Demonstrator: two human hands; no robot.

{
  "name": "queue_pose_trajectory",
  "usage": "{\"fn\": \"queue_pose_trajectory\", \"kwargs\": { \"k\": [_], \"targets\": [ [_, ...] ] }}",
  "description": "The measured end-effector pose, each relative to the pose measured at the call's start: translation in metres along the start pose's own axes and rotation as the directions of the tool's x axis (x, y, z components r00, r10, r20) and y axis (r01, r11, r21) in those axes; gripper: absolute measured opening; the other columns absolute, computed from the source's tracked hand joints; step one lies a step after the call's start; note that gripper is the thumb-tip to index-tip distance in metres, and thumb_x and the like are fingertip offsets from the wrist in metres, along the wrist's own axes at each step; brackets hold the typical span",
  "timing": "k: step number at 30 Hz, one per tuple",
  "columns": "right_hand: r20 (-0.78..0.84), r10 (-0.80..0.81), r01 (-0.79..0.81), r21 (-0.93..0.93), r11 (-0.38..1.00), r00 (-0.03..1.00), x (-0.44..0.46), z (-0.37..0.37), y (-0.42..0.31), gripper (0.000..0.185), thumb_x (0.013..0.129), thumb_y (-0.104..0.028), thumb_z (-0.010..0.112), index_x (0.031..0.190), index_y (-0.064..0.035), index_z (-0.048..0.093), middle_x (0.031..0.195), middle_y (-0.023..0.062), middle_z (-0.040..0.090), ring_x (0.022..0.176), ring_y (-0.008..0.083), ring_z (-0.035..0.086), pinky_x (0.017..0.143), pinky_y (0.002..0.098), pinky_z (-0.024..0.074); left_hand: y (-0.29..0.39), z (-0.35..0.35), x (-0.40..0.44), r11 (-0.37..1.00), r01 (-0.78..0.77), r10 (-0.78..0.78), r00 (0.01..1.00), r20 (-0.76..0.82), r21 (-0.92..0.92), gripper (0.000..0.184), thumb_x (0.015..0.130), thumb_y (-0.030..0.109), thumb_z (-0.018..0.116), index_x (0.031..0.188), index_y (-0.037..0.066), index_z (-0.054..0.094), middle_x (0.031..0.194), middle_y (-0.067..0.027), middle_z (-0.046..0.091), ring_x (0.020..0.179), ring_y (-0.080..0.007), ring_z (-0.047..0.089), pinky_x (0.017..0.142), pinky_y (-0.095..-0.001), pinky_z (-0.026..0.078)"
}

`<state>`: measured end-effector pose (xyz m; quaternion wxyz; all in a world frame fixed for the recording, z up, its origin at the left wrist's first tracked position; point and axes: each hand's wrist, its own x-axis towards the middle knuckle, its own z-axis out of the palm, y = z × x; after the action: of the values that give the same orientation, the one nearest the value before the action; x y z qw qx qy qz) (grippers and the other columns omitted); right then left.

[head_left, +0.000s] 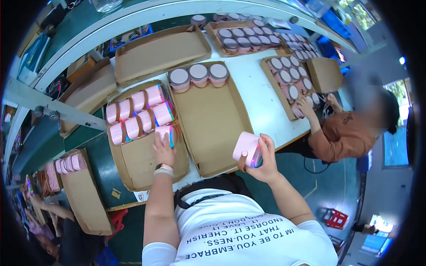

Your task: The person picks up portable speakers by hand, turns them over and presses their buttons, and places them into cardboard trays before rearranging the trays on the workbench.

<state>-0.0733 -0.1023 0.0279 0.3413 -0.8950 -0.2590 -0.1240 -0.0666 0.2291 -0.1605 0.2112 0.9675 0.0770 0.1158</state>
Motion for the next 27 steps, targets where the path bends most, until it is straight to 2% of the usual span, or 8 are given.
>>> {"fn": "queue_pose_trajectory", "kwargs": {
  "k": [5, 9, 12, 13, 15, 21, 24, 27],
  "targets": [
    [-0.061, -0.018, 0.006, -0.187, 0.982, 0.998, 0.014, -0.030, -0.011, 0.092, 0.049, -0.004, 0.074, 0.132, -0.0050, 0.034, 0.129, 0.0230, 0.033, 0.115, 0.0402, 0.041, 0.093, 0.0431, 0.0397, -0.016, -0.043, 0.007, 0.998, -0.040, 0.041, 0.999, 0.003, -0.053, 0.053, 0.070, 0.010, 0.069, 0.120, 0.006, 0.051, 0.134, -0.0152, 0.042, 0.115, -0.0351, 0.045, 0.096, -0.0445, 0.039],
    [-0.027, 0.096, -0.099, -0.132, 0.986, 0.995, 0.017, -0.027, -0.020, 0.089, 0.051, -0.003, 0.075, 0.131, -0.0053, 0.036, 0.129, 0.0214, 0.034, 0.115, 0.0384, 0.043, 0.094, 0.0407, 0.0396, -0.020, -0.069, 0.002, 0.847, 0.119, -0.124, 0.992, 0.024, -0.518, 0.028, 0.080, 0.005, 0.058, 0.108, 0.001, 0.057, 0.108, -0.0129, 0.060, 0.099, -0.0272, 0.058, 0.087, -0.0352, 0.045],
    [0.110, -0.050, 0.068, -0.166, 0.984, 0.993, 0.013, -0.003, -0.023, 0.078, 0.055, -0.003, 0.072, 0.126, -0.0040, 0.041, 0.125, 0.0224, 0.038, 0.115, 0.0414, 0.043, 0.095, 0.0440, 0.0389, -0.002, -0.109, -0.011, 0.279, 0.470, -0.370, 0.857, 0.358, -0.837, 0.022, 0.089, 0.011, 0.052, 0.110, 0.003, 0.055, 0.104, -0.0046, 0.059, 0.093, -0.0146, 0.060, 0.080, -0.0287, 0.049],
    [0.113, -0.062, 0.080, -0.161, 0.984, 0.992, 0.016, 0.001, -0.027, 0.078, 0.055, -0.003, 0.072, 0.126, -0.0040, 0.041, 0.125, 0.0224, 0.038, 0.115, 0.0414, 0.043, 0.095, 0.0440, 0.0389, 0.010, -0.127, -0.015, 0.278, 0.465, -0.378, 0.857, 0.349, -0.841, 0.022, 0.089, 0.011, 0.052, 0.110, 0.003, 0.055, 0.104, -0.0046, 0.059, 0.093, -0.0146, 0.060, 0.080, -0.0287, 0.049],
    [0.103, -0.160, 0.178, -0.194, 0.965, 0.982, 0.022, 0.006, -0.034, 0.072, 0.056, -0.003, 0.070, 0.123, -0.0033, 0.044, 0.125, 0.0231, 0.038, 0.114, 0.0431, 0.042, 0.094, 0.0462, 0.0384, 0.033, -0.162, -0.024, -0.299, 0.352, -0.270, 0.860, 0.432, -0.887, 0.033, 0.090, 0.021, 0.053, 0.119, 0.006, 0.050, 0.111, -0.0059, 0.058, 0.100, -0.0183, 0.059, 0.087, -0.0340, 0.048],
    [-0.432, -0.399, 0.160, -0.491, 0.856, 0.809, 0.080, -0.064, -0.024, 0.076, 0.063, -0.007, 0.071, 0.130, -0.0004, 0.035, 0.127, 0.0187, 0.038, 0.118, 0.0334, 0.040, 0.097, 0.0430, 0.0346, 0.052, -0.202, -0.046, -0.763, 0.202, -0.104, 0.899, 0.425, -0.614, 0.055, 0.088, 0.035, 0.054, 0.133, 0.009, 0.040, 0.133, -0.0100, 0.046, 0.121, -0.0271, 0.046, 0.099, -0.0466, 0.040],
    [-0.813, -0.021, 0.224, 0.136, 0.965, 0.581, 0.100, -0.100, -0.052, 0.089, 0.058, 0.012, 0.066, 0.137, -0.0033, 0.027, 0.127, 0.0118, 0.040, 0.116, 0.0250, 0.044, 0.102, 0.0374, 0.0344, 0.062, -0.199, -0.049, -0.765, 0.133, -0.167, 0.904, 0.393, -0.631, 0.058, 0.084, 0.031, 0.060, 0.134, 0.009, 0.039, 0.133, -0.0103, 0.046, 0.123, -0.0285, 0.044, 0.101, -0.0487, 0.037],
    [-0.857, 0.019, 0.386, 0.252, 0.887, 0.516, 0.111, -0.098, -0.075, 0.068, 0.079, -0.016, 0.063, 0.137, -0.0074, 0.028, 0.126, 0.0170, 0.043, 0.113, 0.0333, 0.050, 0.095, 0.0447, 0.0438, 0.061, -0.186, -0.057, -0.749, 0.163, -0.152, 0.901, 0.405, -0.642, 0.062, 0.079, 0.024, 0.065, 0.134, 0.008, 0.039, 0.133, -0.0098, 0.046, 0.124, -0.0277, 0.043, 0.103, -0.0475, 0.035]
  ]
}}
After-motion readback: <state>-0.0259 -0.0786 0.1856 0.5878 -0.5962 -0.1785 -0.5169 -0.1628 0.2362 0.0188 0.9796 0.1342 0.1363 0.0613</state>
